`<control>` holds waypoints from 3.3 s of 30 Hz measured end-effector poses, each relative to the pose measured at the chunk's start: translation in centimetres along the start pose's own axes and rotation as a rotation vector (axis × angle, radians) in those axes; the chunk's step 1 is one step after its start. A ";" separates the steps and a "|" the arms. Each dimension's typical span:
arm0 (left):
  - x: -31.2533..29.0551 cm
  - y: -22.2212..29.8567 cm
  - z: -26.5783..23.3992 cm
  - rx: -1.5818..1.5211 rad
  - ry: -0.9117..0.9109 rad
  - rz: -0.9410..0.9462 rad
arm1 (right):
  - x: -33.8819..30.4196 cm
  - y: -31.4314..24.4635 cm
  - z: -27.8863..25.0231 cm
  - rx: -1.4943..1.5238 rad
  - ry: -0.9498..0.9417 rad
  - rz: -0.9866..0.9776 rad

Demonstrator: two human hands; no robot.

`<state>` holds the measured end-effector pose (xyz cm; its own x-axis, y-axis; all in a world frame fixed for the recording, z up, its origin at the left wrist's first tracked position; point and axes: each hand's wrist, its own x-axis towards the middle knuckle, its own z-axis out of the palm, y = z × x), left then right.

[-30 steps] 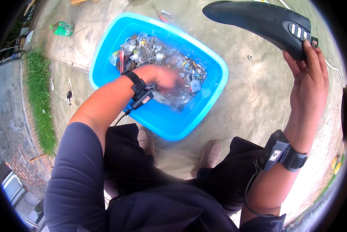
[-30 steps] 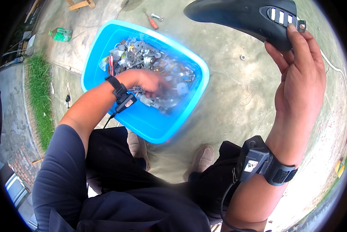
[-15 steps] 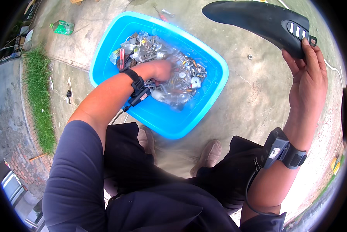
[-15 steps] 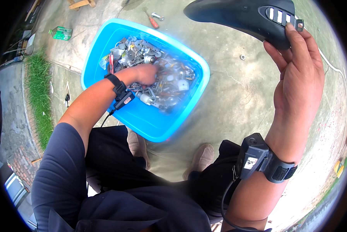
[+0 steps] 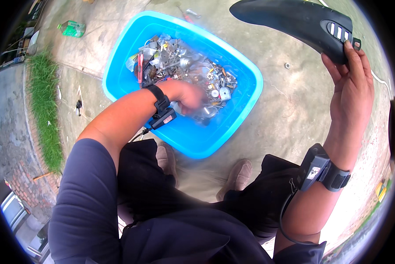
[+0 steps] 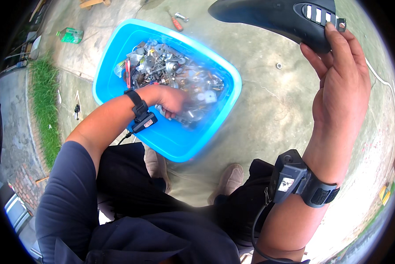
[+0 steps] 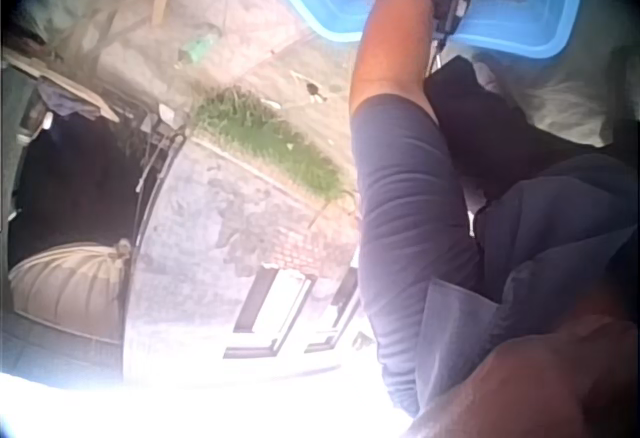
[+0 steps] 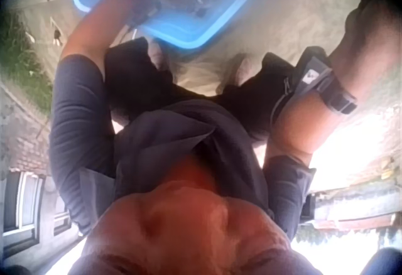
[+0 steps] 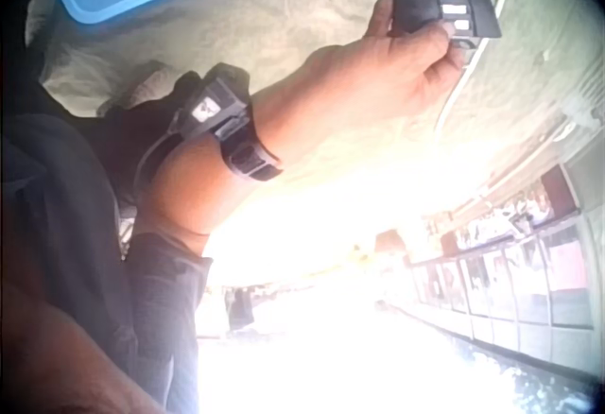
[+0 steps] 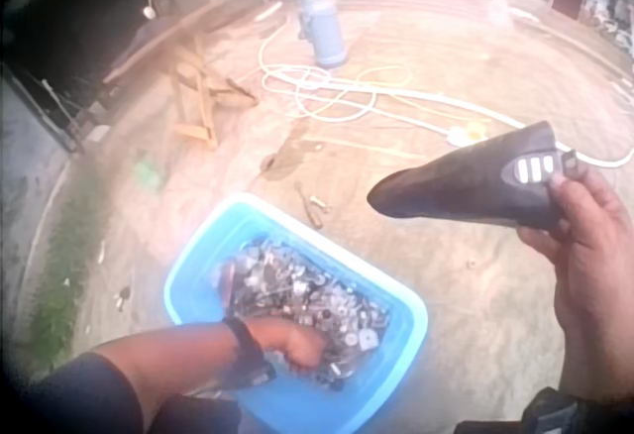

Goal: The person removes a bicycle seat using a screwdriver and then searches for specific parts within a blue bin filled with small metal components.

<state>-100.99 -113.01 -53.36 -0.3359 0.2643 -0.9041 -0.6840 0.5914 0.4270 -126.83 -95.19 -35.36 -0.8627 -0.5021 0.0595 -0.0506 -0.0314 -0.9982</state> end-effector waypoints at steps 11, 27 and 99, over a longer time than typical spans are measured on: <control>-6.6 -2.1 -5.2 -0.171 0.215 0.063 | 0.3 0.0 1.4 -0.006 -0.019 0.006; -24.9 -13.1 4.1 -0.624 0.531 -0.132 | 2.5 1.8 3.1 0.033 -0.026 -0.008; -5.8 -2.6 -3.9 0.456 0.414 -0.130 | 2.1 2.2 2.3 0.012 -0.034 0.015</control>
<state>-99.79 -118.98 -49.15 -0.5542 -0.0948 -0.8270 -0.4220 0.8883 0.1810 -127.61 -98.31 -37.43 -0.8456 -0.5319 0.0450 -0.0317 -0.0341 -0.9989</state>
